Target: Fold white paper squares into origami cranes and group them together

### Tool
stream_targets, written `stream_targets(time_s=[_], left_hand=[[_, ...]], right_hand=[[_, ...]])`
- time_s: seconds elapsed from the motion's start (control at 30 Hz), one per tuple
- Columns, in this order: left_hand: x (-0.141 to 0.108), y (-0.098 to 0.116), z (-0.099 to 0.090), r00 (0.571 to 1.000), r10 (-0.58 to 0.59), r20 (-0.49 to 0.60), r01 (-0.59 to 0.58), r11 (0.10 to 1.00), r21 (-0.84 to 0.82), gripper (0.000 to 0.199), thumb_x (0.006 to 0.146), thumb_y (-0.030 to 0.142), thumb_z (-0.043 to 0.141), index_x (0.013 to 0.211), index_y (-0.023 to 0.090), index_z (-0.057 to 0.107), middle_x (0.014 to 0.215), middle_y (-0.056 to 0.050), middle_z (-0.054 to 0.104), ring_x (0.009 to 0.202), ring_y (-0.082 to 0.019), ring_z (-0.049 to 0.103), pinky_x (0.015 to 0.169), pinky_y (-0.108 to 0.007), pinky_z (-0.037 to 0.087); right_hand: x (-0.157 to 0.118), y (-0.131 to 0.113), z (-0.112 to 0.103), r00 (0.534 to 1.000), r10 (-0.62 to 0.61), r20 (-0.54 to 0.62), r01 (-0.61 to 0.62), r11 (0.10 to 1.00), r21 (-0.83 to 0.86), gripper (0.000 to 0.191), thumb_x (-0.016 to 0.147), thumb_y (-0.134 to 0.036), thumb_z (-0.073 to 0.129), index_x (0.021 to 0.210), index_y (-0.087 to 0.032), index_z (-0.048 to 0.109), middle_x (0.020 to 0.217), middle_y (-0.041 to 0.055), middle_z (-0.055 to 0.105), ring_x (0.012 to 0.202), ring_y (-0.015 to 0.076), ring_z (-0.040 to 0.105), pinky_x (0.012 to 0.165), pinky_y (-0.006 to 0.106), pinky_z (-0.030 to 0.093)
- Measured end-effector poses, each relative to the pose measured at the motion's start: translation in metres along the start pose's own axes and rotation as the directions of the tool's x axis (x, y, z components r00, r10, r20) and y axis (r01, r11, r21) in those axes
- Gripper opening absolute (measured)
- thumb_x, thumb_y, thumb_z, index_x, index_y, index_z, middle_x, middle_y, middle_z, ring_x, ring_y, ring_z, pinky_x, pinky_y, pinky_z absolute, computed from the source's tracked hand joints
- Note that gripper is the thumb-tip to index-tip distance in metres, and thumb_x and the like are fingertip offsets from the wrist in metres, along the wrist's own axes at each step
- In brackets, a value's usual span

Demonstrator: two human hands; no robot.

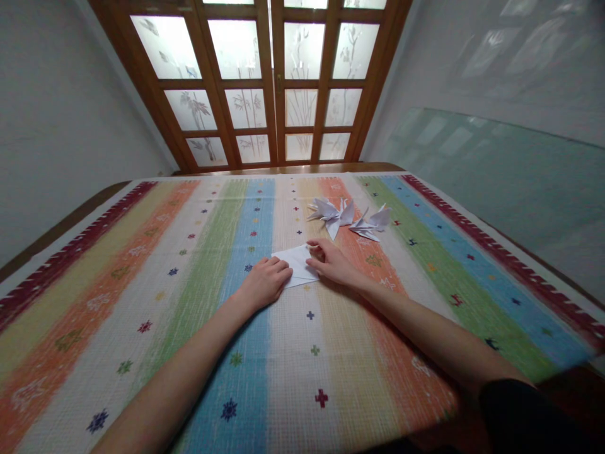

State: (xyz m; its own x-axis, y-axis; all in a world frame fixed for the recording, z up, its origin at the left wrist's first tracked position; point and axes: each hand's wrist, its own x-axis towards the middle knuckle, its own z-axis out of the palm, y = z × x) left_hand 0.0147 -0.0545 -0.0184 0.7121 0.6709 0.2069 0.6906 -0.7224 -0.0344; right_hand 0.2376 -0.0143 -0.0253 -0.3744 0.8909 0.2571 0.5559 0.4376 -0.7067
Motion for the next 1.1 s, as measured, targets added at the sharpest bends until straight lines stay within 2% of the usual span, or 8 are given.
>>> stream_targets(time_s=[0.1,0.27,0.43,0.6,0.73,0.8,0.93,1.1], left_hand=[[-0.004,-0.002,-0.001,1.000,0.009,-0.013,-0.009,1.000,-0.010,0.018,0.095,0.021,0.047,0.102,0.019,0.064,0.106,-0.007,0.069,0.094,-0.023,0.058,0.077,-0.036,0.041],[-0.011,-0.010,-0.001,0.999,-0.006,-0.045,0.009,0.999,0.048,0.018,0.093,0.017,0.049,0.100,0.021,0.065,0.107,-0.006,0.070,0.098,-0.024,0.058,0.082,-0.038,0.040],[-0.015,-0.012,-0.003,0.998,-0.039,-0.052,0.042,0.998,0.039,0.020,0.091,0.018,0.049,0.100,0.020,0.067,0.106,-0.008,0.071,0.101,-0.027,0.058,0.086,-0.043,0.040],[-0.018,-0.008,-0.004,0.995,-0.080,-0.060,0.079,0.997,-0.022,0.026,0.091,0.028,0.049,0.106,0.018,0.067,0.118,-0.011,0.068,0.115,-0.032,0.055,0.096,-0.050,0.037],[-0.023,-0.010,-0.003,0.996,-0.087,-0.011,0.086,0.994,-0.062,0.034,0.094,0.034,0.045,0.119,0.019,0.063,0.129,-0.011,0.063,0.121,-0.031,0.052,0.100,-0.052,0.037],[-0.026,-0.012,-0.002,0.995,-0.096,0.024,0.097,0.993,-0.072,0.037,0.095,0.035,0.044,0.126,0.020,0.059,0.134,-0.010,0.059,0.125,-0.032,0.050,0.102,-0.052,0.036],[-0.033,-0.013,0.003,0.990,-0.123,0.062,0.128,0.989,-0.077,0.043,0.097,0.038,0.041,0.136,0.022,0.052,0.143,-0.009,0.052,0.132,-0.031,0.044,0.107,-0.053,0.032],[-0.038,-0.013,0.007,0.983,-0.139,0.117,0.150,0.985,-0.085,0.048,0.099,0.040,0.033,0.144,0.024,0.042,0.149,-0.009,0.045,0.139,-0.028,0.036,0.112,-0.052,0.025]], right_hand=[[0.019,-0.003,0.006,0.999,-0.011,0.033,0.011,1.000,0.015,0.037,0.081,-0.020,0.064,0.116,-0.013,0.058,0.105,0.0104,0.065,0.082,0.0164,0.060,0.076,0.031,0.048],[0.029,-0.009,0.009,0.999,0.004,0.053,0.001,0.997,-0.082,0.018,0.073,-0.007,0.059,0.088,-0.013,0.068,0.082,0.0042,0.066,0.069,0.0131,0.055,0.069,0.027,0.044],[0.009,-0.019,0.005,0.989,0.119,0.084,-0.113,0.991,-0.069,0.027,0.067,-0.003,0.055,0.087,-0.014,0.070,0.071,0.0016,0.066,0.062,0.0124,0.054,0.060,0.024,0.041],[-0.019,-0.029,0.008,0.960,0.151,0.234,-0.160,0.987,0.020,0.021,0.071,-0.007,0.056,0.080,-0.015,0.073,0.066,0.0014,0.067,0.059,0.0120,0.056,0.057,0.023,0.041],[-0.034,-0.032,0.006,0.923,0.029,0.383,-0.074,0.992,0.104,0.035,0.070,-0.001,0.055,0.095,-0.016,0.074,0.068,0.0003,0.066,0.057,0.0111,0.055,0.057,0.023,0.042],[-0.034,-0.032,0.004,0.937,-0.036,0.349,0.012,0.997,0.071,0.036,0.072,0.000,0.054,0.098,-0.016,0.073,0.075,0.0019,0.067,0.063,0.0118,0.057,0.062,0.024,0.045],[-0.026,-0.033,0.003,0.948,-0.147,0.284,0.154,0.988,-0.004,0.016,0.083,-0.010,0.061,0.090,-0.018,0.073,0.087,0.0049,0.063,0.076,0.0138,0.058,0.072,0.027,0.046],[-0.012,-0.033,0.013,0.962,-0.081,0.261,0.118,0.985,-0.130,0.019,0.091,-0.023,0.059,0.075,-0.015,0.067,0.082,0.0046,0.059,0.074,0.0143,0.056,0.071,0.027,0.043]])
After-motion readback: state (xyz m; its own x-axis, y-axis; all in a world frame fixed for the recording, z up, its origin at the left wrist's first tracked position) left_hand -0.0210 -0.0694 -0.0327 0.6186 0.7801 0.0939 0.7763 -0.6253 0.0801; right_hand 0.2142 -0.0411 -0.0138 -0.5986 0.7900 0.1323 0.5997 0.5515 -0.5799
